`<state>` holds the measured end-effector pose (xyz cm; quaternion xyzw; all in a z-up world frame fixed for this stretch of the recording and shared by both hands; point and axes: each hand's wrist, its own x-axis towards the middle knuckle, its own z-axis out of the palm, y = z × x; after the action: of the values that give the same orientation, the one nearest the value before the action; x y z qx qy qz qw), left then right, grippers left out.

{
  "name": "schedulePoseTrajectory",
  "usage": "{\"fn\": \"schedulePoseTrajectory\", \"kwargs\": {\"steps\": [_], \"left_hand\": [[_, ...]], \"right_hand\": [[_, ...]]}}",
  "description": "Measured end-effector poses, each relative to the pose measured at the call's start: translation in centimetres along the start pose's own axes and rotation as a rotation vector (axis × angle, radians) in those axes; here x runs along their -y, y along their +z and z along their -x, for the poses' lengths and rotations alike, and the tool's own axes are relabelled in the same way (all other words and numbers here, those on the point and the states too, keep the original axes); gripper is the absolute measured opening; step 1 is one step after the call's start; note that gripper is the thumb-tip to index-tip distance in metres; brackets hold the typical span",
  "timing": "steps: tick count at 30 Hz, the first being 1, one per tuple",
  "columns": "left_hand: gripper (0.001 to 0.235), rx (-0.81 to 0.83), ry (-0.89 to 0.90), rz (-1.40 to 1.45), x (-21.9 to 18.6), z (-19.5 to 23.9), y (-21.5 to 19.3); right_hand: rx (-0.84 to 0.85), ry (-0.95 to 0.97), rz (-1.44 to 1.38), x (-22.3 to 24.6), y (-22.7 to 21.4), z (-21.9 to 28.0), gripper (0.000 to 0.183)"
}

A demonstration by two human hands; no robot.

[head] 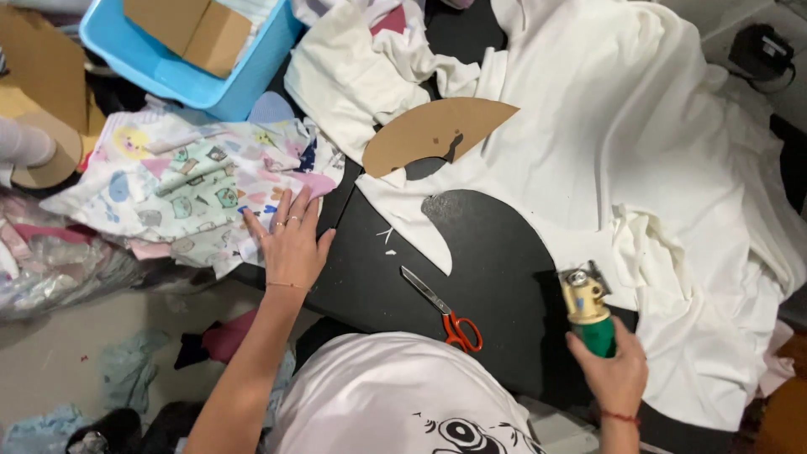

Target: Tracing a pattern onto fabric and cutting it out using a rotary cutter and scissors

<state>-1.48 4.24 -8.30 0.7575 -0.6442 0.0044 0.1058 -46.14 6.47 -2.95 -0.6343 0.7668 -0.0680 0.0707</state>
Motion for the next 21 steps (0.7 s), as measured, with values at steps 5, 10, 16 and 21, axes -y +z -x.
{"fn": "schedulePoseTrajectory", "kwargs": {"steps": [5, 10, 16, 21], "left_hand": [[0.026, 0.016, -0.083, 0.191, -0.6, -0.8, -0.8], [0.012, -0.003, 0.011, 0.356, -4.3, -3.5, -1.8], [0.013, 0.197, 0.348, 0.564, -11.2, -7.6, 1.9], [0.027, 0.194, 0.729, 0.393, -18.5, -12.3, 8.3]], "right_hand": [[-0.049, 0.040, -0.050, 1.8, 2.6, 3.9, 0.065], [0.053, 0.190, -0.105, 3.4, 3.8, 5.4, 0.064], [-0.022, 0.105, -0.135, 4.2, 4.3, 5.6, 0.058], [0.045, 0.085, -0.043, 4.7, 3.6, 5.2, 0.055]]}}
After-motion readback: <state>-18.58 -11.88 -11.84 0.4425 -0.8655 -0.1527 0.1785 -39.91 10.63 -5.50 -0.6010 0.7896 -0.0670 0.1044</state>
